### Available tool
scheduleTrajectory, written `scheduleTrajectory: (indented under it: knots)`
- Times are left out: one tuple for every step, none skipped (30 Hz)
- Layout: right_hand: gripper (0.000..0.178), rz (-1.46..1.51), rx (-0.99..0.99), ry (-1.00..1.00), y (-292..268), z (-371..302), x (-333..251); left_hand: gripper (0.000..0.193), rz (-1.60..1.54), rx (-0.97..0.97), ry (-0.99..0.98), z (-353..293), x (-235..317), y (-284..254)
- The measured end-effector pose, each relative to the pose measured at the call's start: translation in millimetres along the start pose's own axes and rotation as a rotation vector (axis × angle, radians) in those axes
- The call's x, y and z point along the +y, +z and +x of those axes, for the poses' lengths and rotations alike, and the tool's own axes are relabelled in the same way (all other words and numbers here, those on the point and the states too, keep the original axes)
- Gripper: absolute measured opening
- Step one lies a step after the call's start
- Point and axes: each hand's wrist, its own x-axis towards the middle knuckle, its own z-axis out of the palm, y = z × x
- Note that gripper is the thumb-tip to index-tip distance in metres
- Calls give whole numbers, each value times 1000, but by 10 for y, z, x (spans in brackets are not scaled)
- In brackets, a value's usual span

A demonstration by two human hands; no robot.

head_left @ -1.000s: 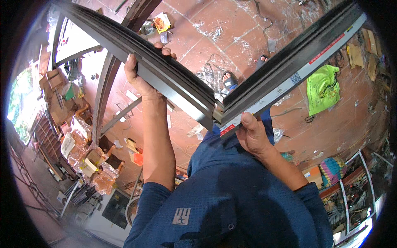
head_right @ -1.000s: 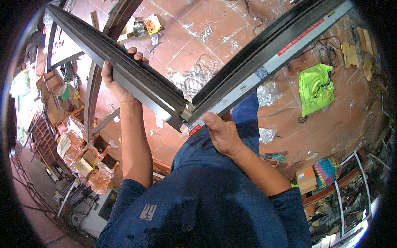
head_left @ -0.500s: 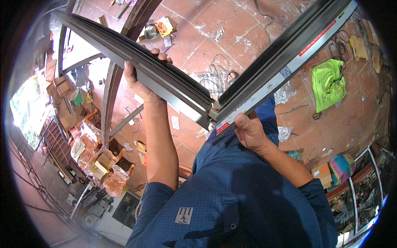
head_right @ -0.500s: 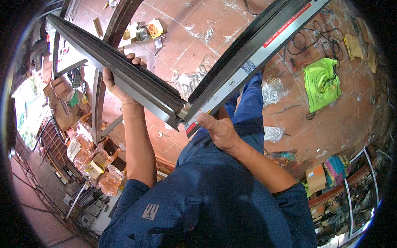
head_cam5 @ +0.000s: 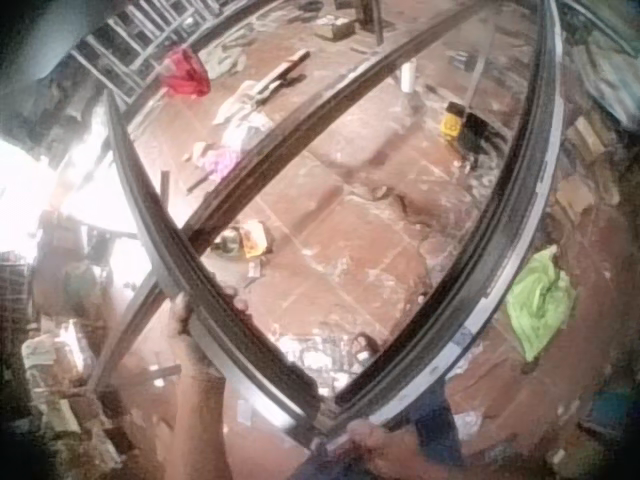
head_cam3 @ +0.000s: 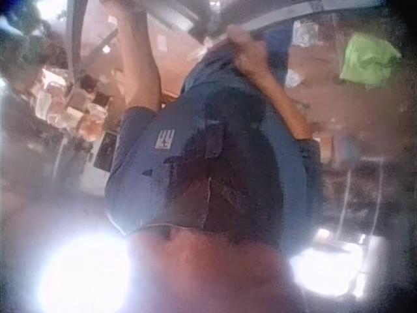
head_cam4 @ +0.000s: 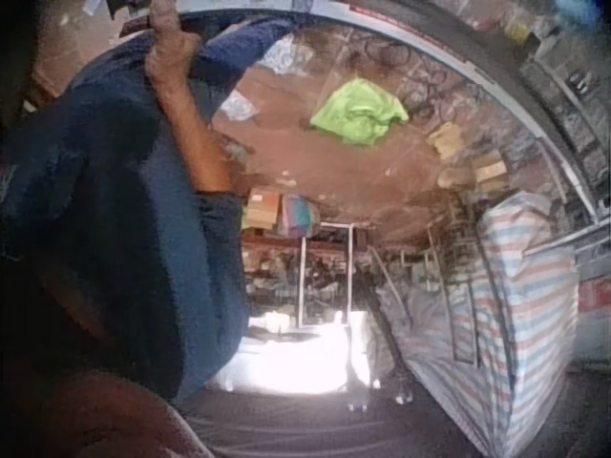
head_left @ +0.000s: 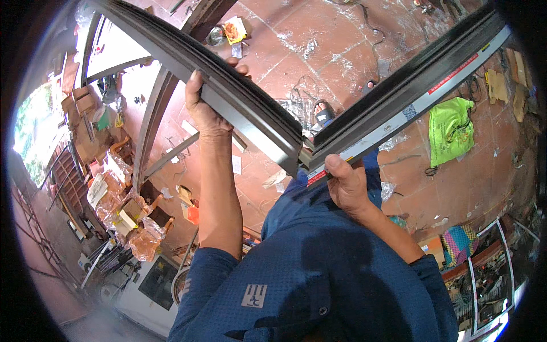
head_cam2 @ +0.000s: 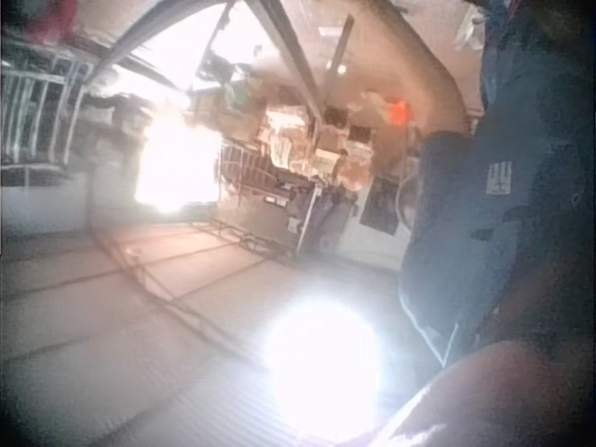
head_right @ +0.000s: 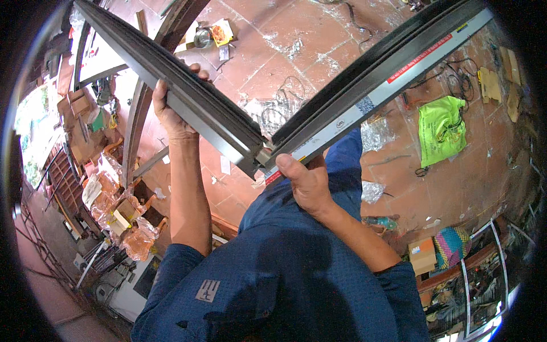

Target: The person handles long metal frame profiles, aligning and joining them by hand on a workbench. The person repeatedly positions, rotates, and fits the profiles together, occasionally using a cloth to wipe surfaces. The person works in a cluttered workshop with tools and materials visible on the floor.

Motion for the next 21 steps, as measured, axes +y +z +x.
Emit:
scheduleTrajectory:
  knots:
    - [46, -28, -15, 13, 11, 5, -9, 58, 123, 71, -9, -6, 52, 0]
    - [45, -56, -27, 20, 5, 14, -34, 57, 169, 113, -33, -21, 94, 7]
    - [44, -83, -38, 26, 12, 16, -57, 58, 276, 149, -23, -33, 144, -7]
    - [43, -106, -26, 13, 43, 5, -65, 58, 384, 184, -14, -43, 195, -32]
    - [43, -128, -12, -2, 106, -10, -80, 58, 490, 216, -4, -51, 238, -13]
    - [42, -150, 3, -19, 145, -21, -89, 59, 473, 253, -24, -61, 254, 30]
    - [42, -176, -5, -30, 150, -15, -89, 59, 372, 249, -68, -68, 218, 95]
    - [42, -200, -20, -41, 136, -3, -91, 58, 273, 248, -106, -100, 153, 181]
    - [42, -224, -24, -57, 114, 6, -90, 58, 174, 239, -155, -119, 89, 249]
    - [43, -207, -39, -60, 86, 29, -87, 58, 228, 245, -102, -156, 30, 220]
    - [44, -187, -48, -67, 38, 66, -93, 56, 253, 174, -93, -161, 20, 141]
    - [45, -174, -61, -66, 11, 80, -111, 54, 230, 142, -119, -167, 37, 103]
    - [45, -189, -36, -85, 19, 70, -123, 51, 207, 110, -146, -170, 41, 95]
    - [46, -202, -13, -101, 75, 57, -122, 45, 206, 115, -135, -187, 48, 151]
    - [46, -216, 9, -116, 128, 43, -136, 45, 252, 109, -129, -157, 40, 152]
    - [46, -270, 21, -116, 169, 30, -185, 45, 298, 104, -123, -109, 34, 131]
    - [45, -288, 25, -120, 190, 24, -225, 44, 347, 100, -112, -86, 49, 134]
    - [45, -307, 28, -124, 204, 22, -260, 43, 367, 116, -135, -89, 52, 158]
    - [45, -326, 30, -128, 205, 31, -276, 42, 362, 103, -142, -97, 55, 169]
    - [45, -303, -5, -120, 160, 61, -289, 42, 353, 89, -148, -105, 55, 177]
    - [45, -220, -32, -129, 127, 103, -248, 42, 344, 76, -153, -113, 61, 185]
